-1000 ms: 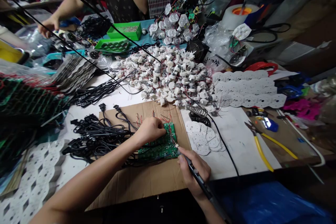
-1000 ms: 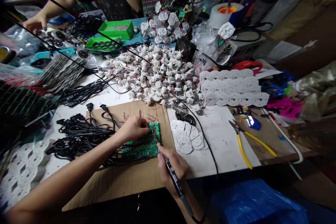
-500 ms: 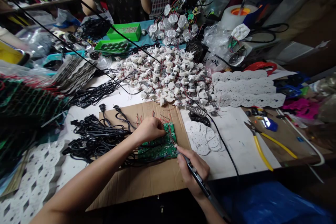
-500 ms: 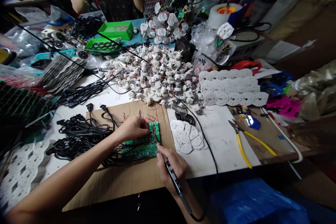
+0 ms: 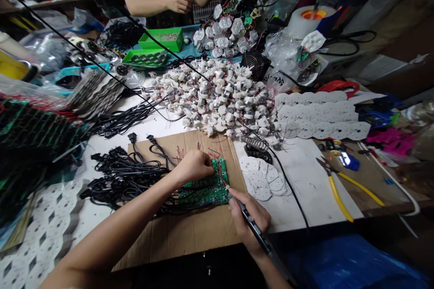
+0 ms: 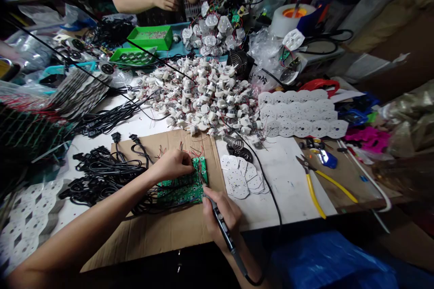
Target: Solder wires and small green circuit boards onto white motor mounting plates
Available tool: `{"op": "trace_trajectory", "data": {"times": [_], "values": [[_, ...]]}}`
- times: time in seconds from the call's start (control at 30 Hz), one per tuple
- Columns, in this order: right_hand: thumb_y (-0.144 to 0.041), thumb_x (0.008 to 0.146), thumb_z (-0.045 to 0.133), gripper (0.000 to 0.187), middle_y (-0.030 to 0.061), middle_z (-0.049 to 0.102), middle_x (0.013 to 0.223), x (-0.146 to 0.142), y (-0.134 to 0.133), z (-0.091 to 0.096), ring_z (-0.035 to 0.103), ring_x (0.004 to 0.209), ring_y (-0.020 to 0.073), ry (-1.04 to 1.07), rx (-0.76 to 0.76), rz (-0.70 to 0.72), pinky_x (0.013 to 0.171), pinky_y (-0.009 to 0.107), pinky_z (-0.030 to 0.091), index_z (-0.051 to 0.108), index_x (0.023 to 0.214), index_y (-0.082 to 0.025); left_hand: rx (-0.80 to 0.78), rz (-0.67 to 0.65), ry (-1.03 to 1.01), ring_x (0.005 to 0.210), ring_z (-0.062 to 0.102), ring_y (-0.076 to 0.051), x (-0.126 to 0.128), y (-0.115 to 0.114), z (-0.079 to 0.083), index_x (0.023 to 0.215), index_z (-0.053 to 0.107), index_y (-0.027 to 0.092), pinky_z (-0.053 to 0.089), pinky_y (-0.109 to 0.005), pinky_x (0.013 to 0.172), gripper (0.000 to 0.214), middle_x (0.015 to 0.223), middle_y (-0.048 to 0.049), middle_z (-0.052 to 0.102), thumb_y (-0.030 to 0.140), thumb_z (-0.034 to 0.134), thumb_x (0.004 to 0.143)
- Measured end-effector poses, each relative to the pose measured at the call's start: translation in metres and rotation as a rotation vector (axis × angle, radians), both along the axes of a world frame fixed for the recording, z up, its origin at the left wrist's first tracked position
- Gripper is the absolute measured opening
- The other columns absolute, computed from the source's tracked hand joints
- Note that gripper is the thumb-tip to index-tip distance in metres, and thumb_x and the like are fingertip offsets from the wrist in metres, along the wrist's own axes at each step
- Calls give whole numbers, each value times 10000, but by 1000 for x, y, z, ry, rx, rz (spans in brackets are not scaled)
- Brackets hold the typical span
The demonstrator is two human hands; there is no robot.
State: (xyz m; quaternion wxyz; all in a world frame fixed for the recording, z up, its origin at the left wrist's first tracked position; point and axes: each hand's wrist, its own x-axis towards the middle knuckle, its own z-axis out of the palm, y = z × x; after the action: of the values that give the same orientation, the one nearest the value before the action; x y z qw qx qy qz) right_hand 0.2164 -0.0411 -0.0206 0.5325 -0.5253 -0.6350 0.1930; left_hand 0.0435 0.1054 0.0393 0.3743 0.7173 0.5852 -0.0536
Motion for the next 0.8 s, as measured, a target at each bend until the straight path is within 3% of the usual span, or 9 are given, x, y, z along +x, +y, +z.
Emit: {"op": "trace_trajectory", "data": {"times": [0.2, 0.57, 0.8], "values": [[-140, 949, 602, 264, 38, 776, 844, -2, -1, 3, 733, 664, 147, 15, -53, -15, 659, 243, 614, 719, 1174, -211, -19, 1, 27, 601, 565, -131, 2, 2, 3, 708, 747, 147, 366, -234, 578, 135, 585, 6, 637, 210, 628, 717], [-87, 929, 601, 261, 46, 739, 806, -2, 0, 2, 706, 696, 155, -91, 15, 55, 653, 258, 577, 704, 1146, -190, -12, -2, 39, 582, 553, -124, 3, 2, 6, 718, 750, 141, 354, -231, 568, 131, 564, 8, 611, 204, 635, 720], [-94, 931, 591, 288, 23, 744, 823, 3, -4, 6, 722, 667, 137, 58, -1, -11, 633, 242, 595, 697, 1174, -207, -31, 14, 45, 600, 562, -130, 5, 3, 7, 710, 744, 144, 356, -228, 570, 129, 572, 9, 620, 219, 639, 710]]}}
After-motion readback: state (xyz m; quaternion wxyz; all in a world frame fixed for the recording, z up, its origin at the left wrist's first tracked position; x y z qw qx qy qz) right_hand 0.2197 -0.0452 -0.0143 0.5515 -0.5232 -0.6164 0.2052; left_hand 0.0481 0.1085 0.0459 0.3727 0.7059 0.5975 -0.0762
